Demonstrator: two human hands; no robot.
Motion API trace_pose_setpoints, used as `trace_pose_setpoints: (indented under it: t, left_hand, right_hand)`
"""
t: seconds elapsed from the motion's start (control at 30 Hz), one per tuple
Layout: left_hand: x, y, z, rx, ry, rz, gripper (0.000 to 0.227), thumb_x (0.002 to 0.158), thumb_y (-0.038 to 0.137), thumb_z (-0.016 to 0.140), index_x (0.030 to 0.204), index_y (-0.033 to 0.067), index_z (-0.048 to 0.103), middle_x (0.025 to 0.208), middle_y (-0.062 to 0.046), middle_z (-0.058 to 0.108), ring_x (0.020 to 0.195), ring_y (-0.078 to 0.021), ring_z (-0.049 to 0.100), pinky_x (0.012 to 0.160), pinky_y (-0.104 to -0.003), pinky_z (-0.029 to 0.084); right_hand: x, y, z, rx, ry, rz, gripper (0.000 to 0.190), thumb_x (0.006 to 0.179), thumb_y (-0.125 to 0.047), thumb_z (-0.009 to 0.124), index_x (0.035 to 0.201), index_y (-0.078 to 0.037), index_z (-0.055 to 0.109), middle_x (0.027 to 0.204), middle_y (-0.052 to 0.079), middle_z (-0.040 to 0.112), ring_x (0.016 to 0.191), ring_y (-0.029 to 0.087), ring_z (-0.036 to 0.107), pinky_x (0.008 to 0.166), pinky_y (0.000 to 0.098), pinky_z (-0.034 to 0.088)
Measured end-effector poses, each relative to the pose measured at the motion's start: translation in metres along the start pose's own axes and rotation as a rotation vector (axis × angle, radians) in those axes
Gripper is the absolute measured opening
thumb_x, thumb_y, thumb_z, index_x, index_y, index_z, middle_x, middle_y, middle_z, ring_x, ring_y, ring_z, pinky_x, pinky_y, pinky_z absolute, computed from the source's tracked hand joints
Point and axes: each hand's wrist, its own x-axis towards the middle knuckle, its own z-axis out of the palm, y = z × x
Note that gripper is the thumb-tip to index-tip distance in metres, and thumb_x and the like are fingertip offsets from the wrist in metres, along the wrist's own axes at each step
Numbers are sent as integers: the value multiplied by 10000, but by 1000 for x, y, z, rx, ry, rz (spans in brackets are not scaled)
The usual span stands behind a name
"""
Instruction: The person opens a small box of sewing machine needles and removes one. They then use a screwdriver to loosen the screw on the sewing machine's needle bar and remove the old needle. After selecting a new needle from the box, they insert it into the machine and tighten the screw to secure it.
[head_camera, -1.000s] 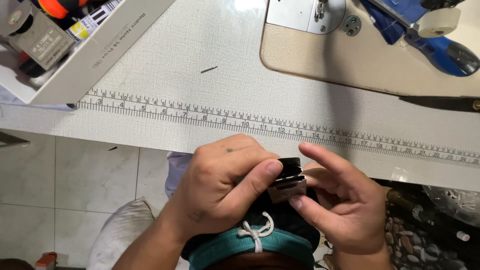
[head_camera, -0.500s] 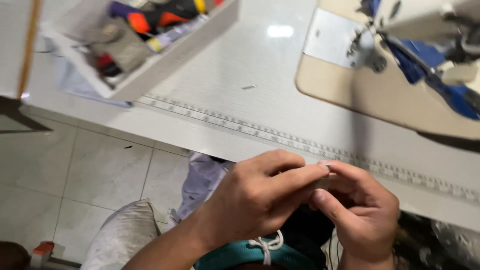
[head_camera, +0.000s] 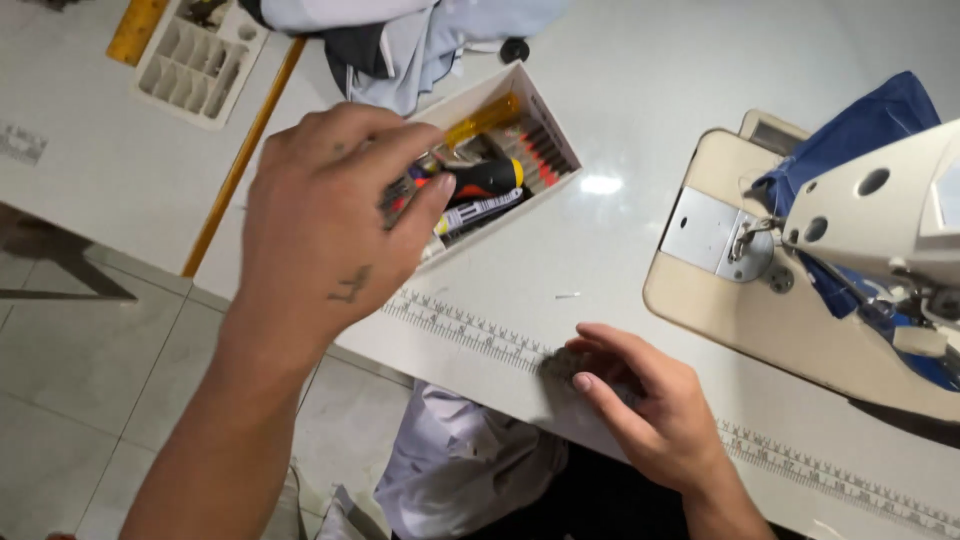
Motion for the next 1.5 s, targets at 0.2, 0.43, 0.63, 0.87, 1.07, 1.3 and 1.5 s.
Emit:
trace_pose_setpoints:
  t: [0.2, 0.43, 0.63, 0.87, 1.07, 1.3, 1.5]
  left_hand:
    - [94, -22, 67, 94, -570, -28, 504, 1122, 404, 845, 761, 82, 702, 719, -117, 698, 618, -474, 679, 506, -586, 513]
    - [118, -25, 87, 205, -684, 10, 316, 1072, 385, 764, 1162, 83, 789, 1063, -218, 777, 866, -560, 783, 661, -697, 614]
    - [104, -3, 39, 337, -587, 49, 111, 688, -81, 659, 676, 24, 627, 682, -110, 558, 577, -368, 535, 495, -459, 384]
    - [58, 91, -15, -197, -560, -77, 275, 1154, 331, 570, 1088, 169, 782, 1088, -29, 738, 889, -268, 701, 759, -516, 541]
    - [21, 122, 10, -508, -589, -45, 236, 1062, 299, 628, 986, 174, 813, 890, -24, 750, 759, -268, 719, 691, -450, 518]
    - [11, 136, 14, -779, -683, -172, 239, 1030, 255, 669, 871, 177, 829, 765, 43, 747, 710, -123, 651, 661, -331, 506]
    - [10, 139, 23, -1094, -961, -282, 343, 1092, 343, 608, 1130, 164, 899, 881, 68, 842, 769, -106, 694, 728, -280, 584]
  right_hand:
    - [4, 12, 13, -79, 133, -55, 281, 1013, -163, 794, 1278, -67, 808, 1095, 43, 920, 955, 132, 880, 907, 265, 691]
    - [4, 15, 11, -67, 146, -102, 225, 1023, -142, 777, 1227, -55, 812, 1066, 59, 904, 937, 153, 867, 887, 269, 684]
    - [6, 10, 5, -16, 157, -107, 215, 1025, -134, 780, 1216, -41, 813, 1052, 68, 894, 925, 158, 852, 856, 265, 679]
    - [-1, -8, -7, 626, 269, -32, 554, 1031, -33, 753, 1553, 65, 597, 1394, 222, 746, 997, 308, 792, 831, 354, 680]
    - [-21, -14, -12, 887, 276, -53, 416, 1050, -62, 755, 1416, 119, 676, 1054, 342, 808, 722, 359, 775, 652, 431, 688]
    - [-50, -17, -16, 821, 252, 2, 343, 1034, -81, 746, 1291, 145, 723, 963, 336, 820, 632, 349, 775, 611, 401, 703]
    - [-64, -16, -16, 763, 302, 11, 340, 1023, -97, 755, 1266, 139, 731, 911, 306, 812, 609, 323, 760, 574, 382, 684]
